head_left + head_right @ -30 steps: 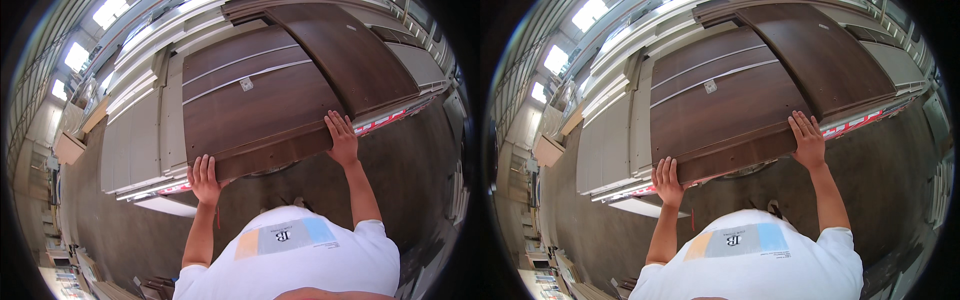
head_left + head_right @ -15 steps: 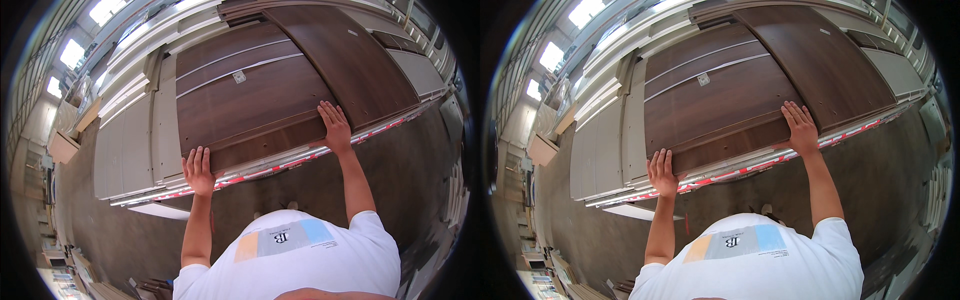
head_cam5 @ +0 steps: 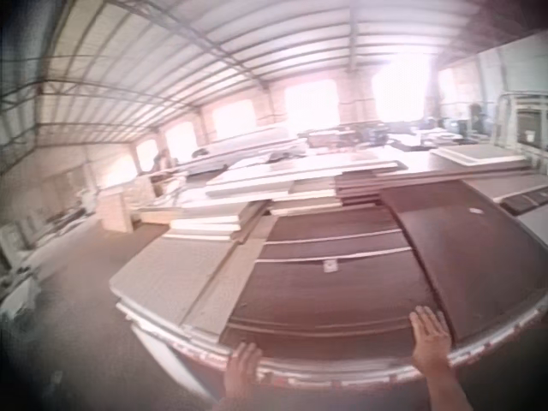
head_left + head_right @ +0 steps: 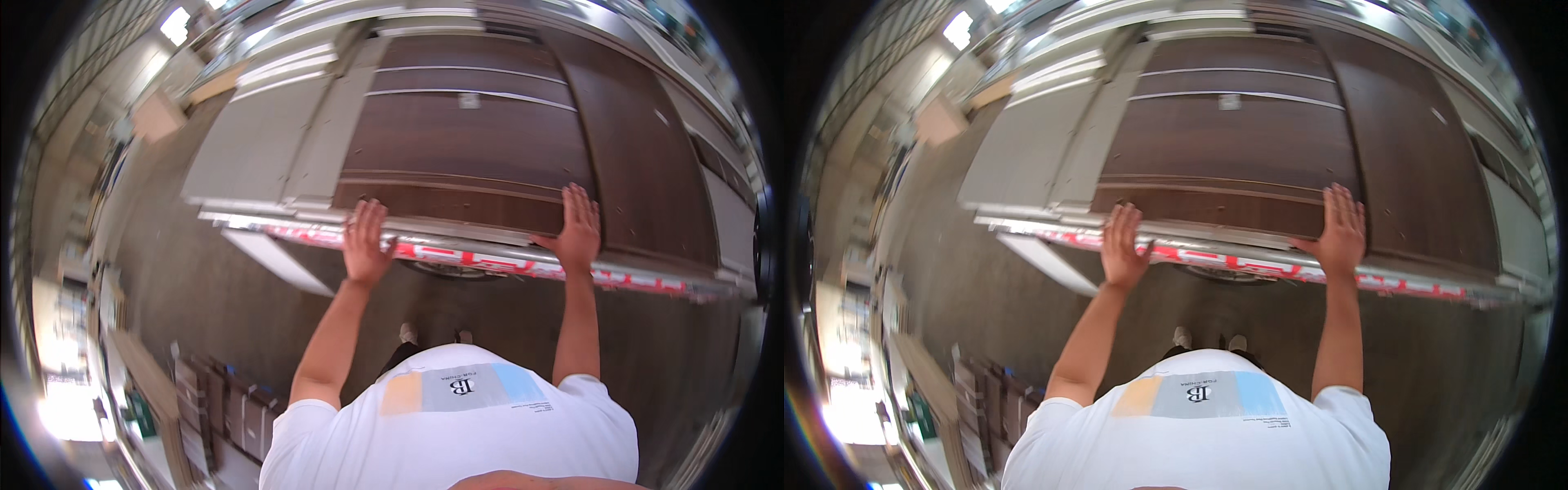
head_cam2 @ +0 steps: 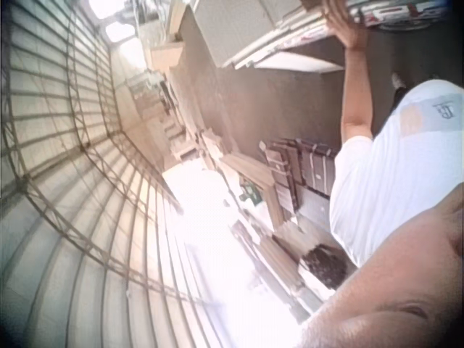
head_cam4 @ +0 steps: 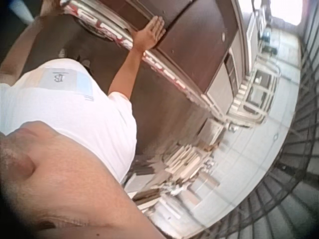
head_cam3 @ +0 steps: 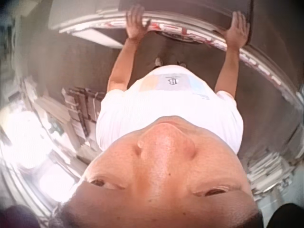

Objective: The person loads panels onto a truck bed by picking up wooden boards and bundled panels from stacks on the floor and arranging them on the truck.

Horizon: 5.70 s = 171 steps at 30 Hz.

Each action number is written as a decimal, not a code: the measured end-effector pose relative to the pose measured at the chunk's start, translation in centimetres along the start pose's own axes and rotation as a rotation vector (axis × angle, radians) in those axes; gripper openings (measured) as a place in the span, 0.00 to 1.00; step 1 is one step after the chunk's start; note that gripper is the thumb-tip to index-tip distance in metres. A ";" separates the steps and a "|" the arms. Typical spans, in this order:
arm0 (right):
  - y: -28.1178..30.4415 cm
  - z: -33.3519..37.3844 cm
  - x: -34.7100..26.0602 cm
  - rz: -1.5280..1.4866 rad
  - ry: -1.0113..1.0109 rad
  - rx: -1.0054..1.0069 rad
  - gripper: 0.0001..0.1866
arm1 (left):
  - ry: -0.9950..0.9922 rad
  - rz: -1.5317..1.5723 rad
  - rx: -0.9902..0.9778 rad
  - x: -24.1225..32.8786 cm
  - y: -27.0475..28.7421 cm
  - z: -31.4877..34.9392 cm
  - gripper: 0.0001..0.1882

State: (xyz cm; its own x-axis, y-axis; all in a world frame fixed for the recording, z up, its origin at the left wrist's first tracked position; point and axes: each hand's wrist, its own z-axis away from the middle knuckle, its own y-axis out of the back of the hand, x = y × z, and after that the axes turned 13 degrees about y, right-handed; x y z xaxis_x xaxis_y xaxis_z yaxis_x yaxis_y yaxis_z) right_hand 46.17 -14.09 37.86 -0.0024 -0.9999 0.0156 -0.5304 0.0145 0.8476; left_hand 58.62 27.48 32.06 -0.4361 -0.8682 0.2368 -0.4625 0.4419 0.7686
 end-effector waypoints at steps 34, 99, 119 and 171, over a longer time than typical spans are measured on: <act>-19.0 31.8 -60.9 -0.883 1.006 -1.777 0.41 | 2.340 0.567 -0.125 -1.5 27.9 86.1 0.22; 8.0 48.6 -101.5 -0.428 0.643 -1.310 0.38 | 2.618 1.227 1.288 -21.3 63.0 121.7 0.34; 20.8 45.5 -67.1 -0.727 0.047 -0.642 0.35 | 2.033 1.287 0.699 -27.4 56.0 102.5 0.26; 22.6 34.4 29.4 -0.560 -0.812 0.124 0.39 | 0.440 1.166 -0.960 31.2 6.3 1.3 0.27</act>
State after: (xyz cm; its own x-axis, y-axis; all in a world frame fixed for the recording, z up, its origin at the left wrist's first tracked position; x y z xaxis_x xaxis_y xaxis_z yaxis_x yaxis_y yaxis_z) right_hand 4.93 -43.39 39.18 -0.2801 -0.5637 -0.7770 -0.7171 -0.4153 0.5598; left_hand 41.13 3.48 43.51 0.1403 -0.2351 0.9618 0.6734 0.7348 0.0814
